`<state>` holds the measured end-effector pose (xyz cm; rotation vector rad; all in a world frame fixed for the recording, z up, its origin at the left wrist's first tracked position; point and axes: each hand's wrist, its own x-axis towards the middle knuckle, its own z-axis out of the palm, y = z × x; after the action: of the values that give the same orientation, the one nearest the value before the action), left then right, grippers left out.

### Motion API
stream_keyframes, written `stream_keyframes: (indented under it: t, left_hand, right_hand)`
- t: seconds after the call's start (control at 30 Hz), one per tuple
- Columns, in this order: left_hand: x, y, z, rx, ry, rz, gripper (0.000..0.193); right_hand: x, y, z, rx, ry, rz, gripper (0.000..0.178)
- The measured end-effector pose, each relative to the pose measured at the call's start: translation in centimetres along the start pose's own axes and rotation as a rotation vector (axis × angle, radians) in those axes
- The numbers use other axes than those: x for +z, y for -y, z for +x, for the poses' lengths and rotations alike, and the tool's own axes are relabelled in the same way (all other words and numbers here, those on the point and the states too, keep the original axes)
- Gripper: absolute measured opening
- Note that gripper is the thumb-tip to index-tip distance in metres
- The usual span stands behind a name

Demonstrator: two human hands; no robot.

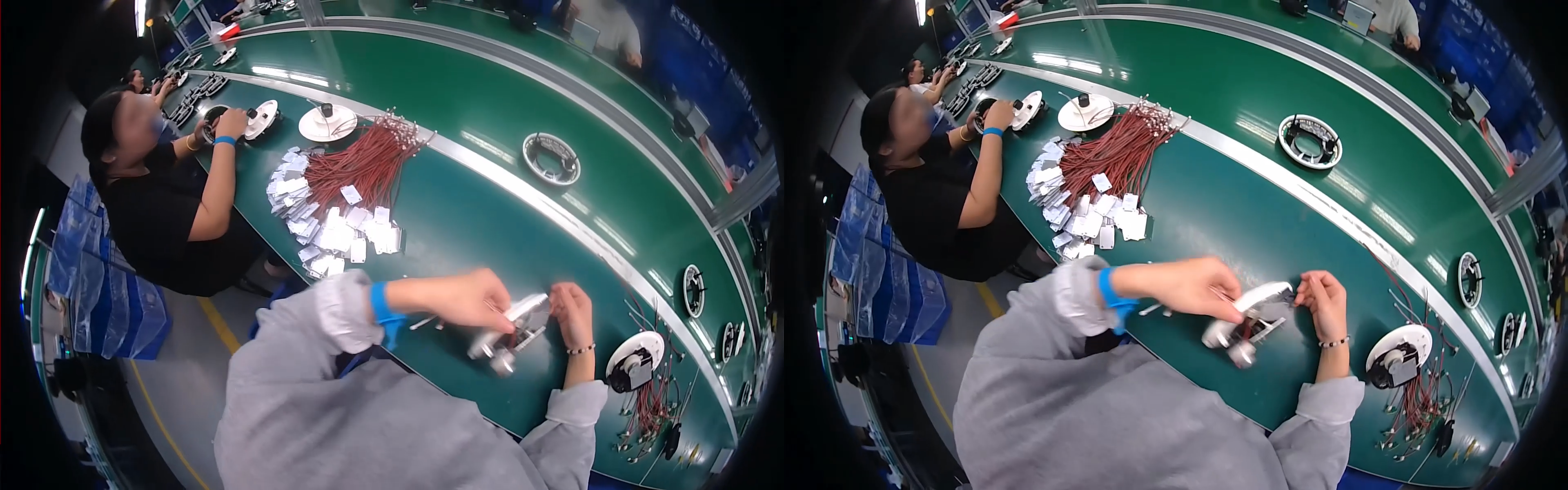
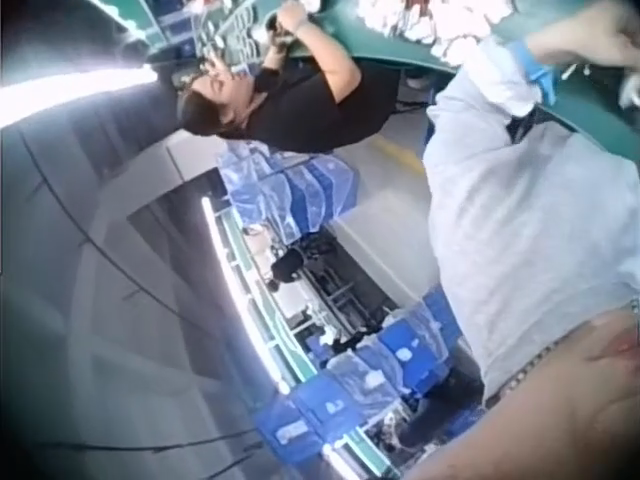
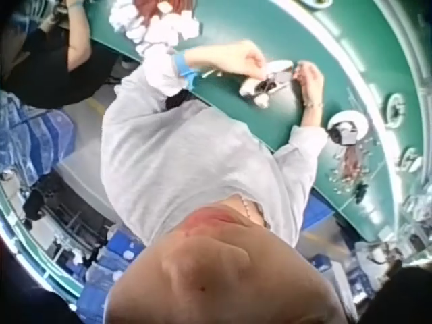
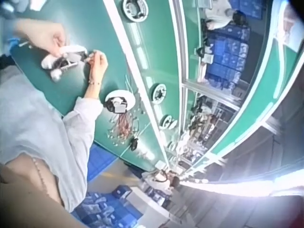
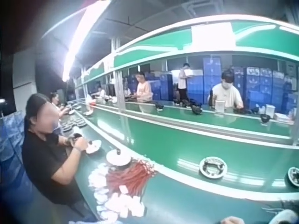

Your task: Assembling electronic components, likely smoke detectors or sensors, on a production line.

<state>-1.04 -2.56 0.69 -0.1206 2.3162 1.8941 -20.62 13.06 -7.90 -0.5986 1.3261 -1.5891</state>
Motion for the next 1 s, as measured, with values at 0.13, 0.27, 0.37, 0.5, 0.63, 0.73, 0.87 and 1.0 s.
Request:
stream_keyframes:
  t: [0.13,0.27,0.37,0.5,0.63,0.73,0.87,1.0]
  left_hand:
    - [-6.3,-6.1,-6.8,0.029,-0.479,0.652,0.021]
    - [-14.5,-5.9,-12.2,-0.173,-1.036,1.108,0.023]
    - [-21.3,-2.4,-15.7,-0.386,-1.345,1.399,0.023]
    - [-27.4,3.6,-17.7,-0.810,-1.326,1.505,0.026]
    - [-29.8,7.9,-17.9,-0.739,-1.321,1.282,0.035]
    - [-36.3,18.5,-26.6,-0.778,-1.260,1.466,0.042]
    - [-39.0,20.9,-26.3,-0.825,-1.171,1.443,0.038]
    - [-36.0,16.1,-21.9,-0.817,-0.997,1.460,0.034]
  right_hand:
    - [0.1,-0.2,0.3,-0.027,-0.019,-0.104,0.016]
    - [0.1,-0.5,0.4,-0.035,-0.030,-0.109,0.016]
    - [0.1,-0.5,0.3,-0.040,-0.022,-0.137,0.015]
    - [0.4,-0.6,-0.6,-0.077,-0.087,-0.179,0.014]
    - [1.5,-0.4,-1.1,-0.072,-0.192,-0.201,0.013]
    - [2.7,-0.6,-0.7,-0.036,-0.104,-0.065,0.014]
    - [3.2,1.0,-5.1,-0.159,-0.150,-0.152,0.011]
    - [0.7,6.7,-11.8,-0.698,-0.614,-0.809,0.005]
